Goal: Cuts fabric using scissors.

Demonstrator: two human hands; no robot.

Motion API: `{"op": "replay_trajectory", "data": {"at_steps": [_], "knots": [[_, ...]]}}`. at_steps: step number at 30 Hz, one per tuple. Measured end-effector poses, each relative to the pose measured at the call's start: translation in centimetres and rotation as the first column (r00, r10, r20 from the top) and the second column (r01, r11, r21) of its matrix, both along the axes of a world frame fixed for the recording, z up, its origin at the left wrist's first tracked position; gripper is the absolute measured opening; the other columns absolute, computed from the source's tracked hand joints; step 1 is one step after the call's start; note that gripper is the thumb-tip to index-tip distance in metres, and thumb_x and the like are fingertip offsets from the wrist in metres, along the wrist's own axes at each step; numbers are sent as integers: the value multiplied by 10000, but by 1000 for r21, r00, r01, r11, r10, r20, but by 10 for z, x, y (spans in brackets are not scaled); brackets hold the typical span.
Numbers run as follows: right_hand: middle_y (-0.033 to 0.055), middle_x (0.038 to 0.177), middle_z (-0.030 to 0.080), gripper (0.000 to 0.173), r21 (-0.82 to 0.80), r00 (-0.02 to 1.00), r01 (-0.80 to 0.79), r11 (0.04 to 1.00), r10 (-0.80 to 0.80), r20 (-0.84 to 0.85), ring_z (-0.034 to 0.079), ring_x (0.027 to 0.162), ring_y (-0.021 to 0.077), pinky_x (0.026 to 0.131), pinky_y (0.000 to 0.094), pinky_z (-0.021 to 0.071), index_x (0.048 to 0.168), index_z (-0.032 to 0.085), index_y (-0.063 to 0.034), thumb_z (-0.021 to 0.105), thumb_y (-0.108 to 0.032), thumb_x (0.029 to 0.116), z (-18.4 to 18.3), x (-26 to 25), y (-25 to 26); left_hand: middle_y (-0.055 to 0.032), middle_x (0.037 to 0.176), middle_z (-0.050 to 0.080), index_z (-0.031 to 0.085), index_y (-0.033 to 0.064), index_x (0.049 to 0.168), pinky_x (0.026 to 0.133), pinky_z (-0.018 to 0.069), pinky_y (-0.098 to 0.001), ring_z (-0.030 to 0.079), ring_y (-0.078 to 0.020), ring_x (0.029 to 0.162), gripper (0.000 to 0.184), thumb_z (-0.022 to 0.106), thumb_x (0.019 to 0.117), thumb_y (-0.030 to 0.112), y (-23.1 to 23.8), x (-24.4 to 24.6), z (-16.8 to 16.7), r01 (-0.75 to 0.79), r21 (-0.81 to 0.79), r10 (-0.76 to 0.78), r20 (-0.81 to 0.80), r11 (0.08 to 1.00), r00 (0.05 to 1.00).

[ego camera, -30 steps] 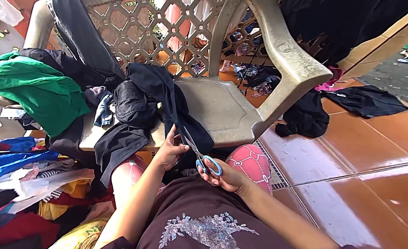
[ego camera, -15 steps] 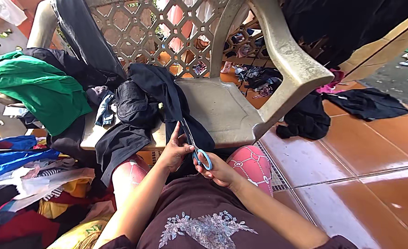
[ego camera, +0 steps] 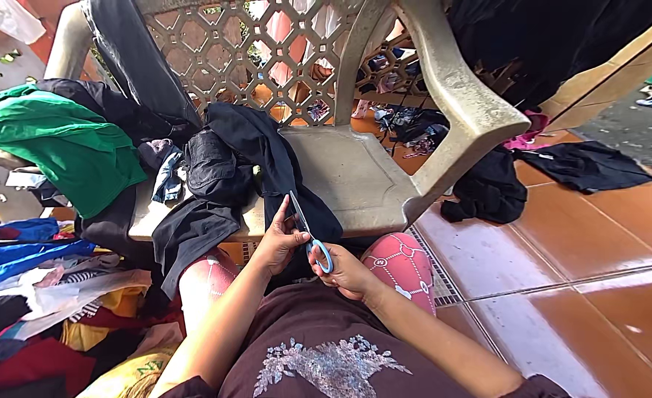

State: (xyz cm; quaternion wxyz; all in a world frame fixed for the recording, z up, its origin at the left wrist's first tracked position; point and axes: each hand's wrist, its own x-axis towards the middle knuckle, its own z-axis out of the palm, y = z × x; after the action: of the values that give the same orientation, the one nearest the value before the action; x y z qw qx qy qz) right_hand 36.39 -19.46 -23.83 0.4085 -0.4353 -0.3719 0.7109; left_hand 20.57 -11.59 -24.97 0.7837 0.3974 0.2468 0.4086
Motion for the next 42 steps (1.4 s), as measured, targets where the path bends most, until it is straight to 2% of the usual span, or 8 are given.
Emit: {"op": "replay_trajectory", "data": {"at_steps": [7, 16, 18, 22, 27, 34, 38, 42], "knots": [[-69, 660, 589, 266, 88, 990, 134, 987, -129, -60, 437, 464, -44, 439, 101, 355, 950, 574, -93, 372, -174, 1103, -2, 18, 4, -111, 1195, 627, 378, -48, 1463, 895, 554, -295, 653, -130, 981, 574, 574, 929, -123, 22, -7, 30, -50, 22, 54, -272, 998, 961], [-38, 763, 611, 285, 125, 962, 271, 954, -274, 2, 496, 518, -6, 494, 128, 434, 1060, 529, -63, 293, -214, 1114, -9, 27, 17, -4, 1058, 594, 464, 54, 1363, 822, 512, -241, 595, -59, 888, 300, 472, 1063, 64, 153, 26, 129, -311, 59, 315, -87, 949, 945], [-33, 770, 614, 256, 118, 945, 320, 940, -325, 25, 510, 528, -2, 500, 131, 442, 1075, 520, -59, 307, -193, 1118, -11, 31, 16, -126, 1390, 519, 327, 33, 1501, 1032, 470, -321, 563, -169, 1213, 451, 430, 1107, 227, 177, 17, 121, -392, 85, 399, -88, 916, 913], [-6, 811, 610, 180, 120, 912, 360, 925, -376, 164, 541, 562, 25, 523, 162, 474, 1111, 506, -32, 397, -175, 1094, -27, 42, 7, -272, 1382, 542, 445, -54, 1453, 1050, 458, -517, 555, -359, 1244, 675, 531, 1047, 478, 158, -11, 55, -154, 85, 167, -727, 984, 666], [159, 1040, 616, 447, 51, 801, 480, 876, -462, 382, 650, 826, 165, 725, 316, 557, 1295, 432, 68, 679, -149, 991, -65, 28, 9, -5, 900, 564, 503, 27, 1333, 664, 504, -248, 549, -78, 691, 338, 579, 1051, 197, 120, -45, 15, 110, -105, -150, -791, 988, 593], [345, 1449, 385, 937, 144, 600, 649, 747, -619, 508, 455, 1334, 372, 1104, 446, 410, 1445, 263, 130, 879, -140, 793, -92, 14, 30, 0, 853, 618, 610, -10, 1106, 711, 525, -246, 587, -61, 708, 141, 609, 1016, 99, 82, -60, 13, 321, -45, -196, -868, 946, 456], [191, 1099, 621, 569, -93, 680, 696, 712, -613, 403, 661, 900, 197, 778, 343, 566, 1310, 432, 62, 786, -125, 906, -95, 12, 39, -21, 868, 612, 553, 8, 1192, 707, 557, -265, 617, -86, 702, 203, 474, 1096, 169, 76, -55, 13, 170, -82, -163, -827, 982, 538], [91, 828, 621, 241, -75, 626, 760, 645, -697, 348, 605, 599, 95, 582, 236, 537, 1089, 536, 44, 710, -47, 948, -84, 12, 38, -82, 962, 592, 559, -18, 1221, 761, 554, -305, 613, -123, 780, 251, 511, 1084, 187, 73, -53, 11, 173, -93, -171, -836, 981, 522]]}}
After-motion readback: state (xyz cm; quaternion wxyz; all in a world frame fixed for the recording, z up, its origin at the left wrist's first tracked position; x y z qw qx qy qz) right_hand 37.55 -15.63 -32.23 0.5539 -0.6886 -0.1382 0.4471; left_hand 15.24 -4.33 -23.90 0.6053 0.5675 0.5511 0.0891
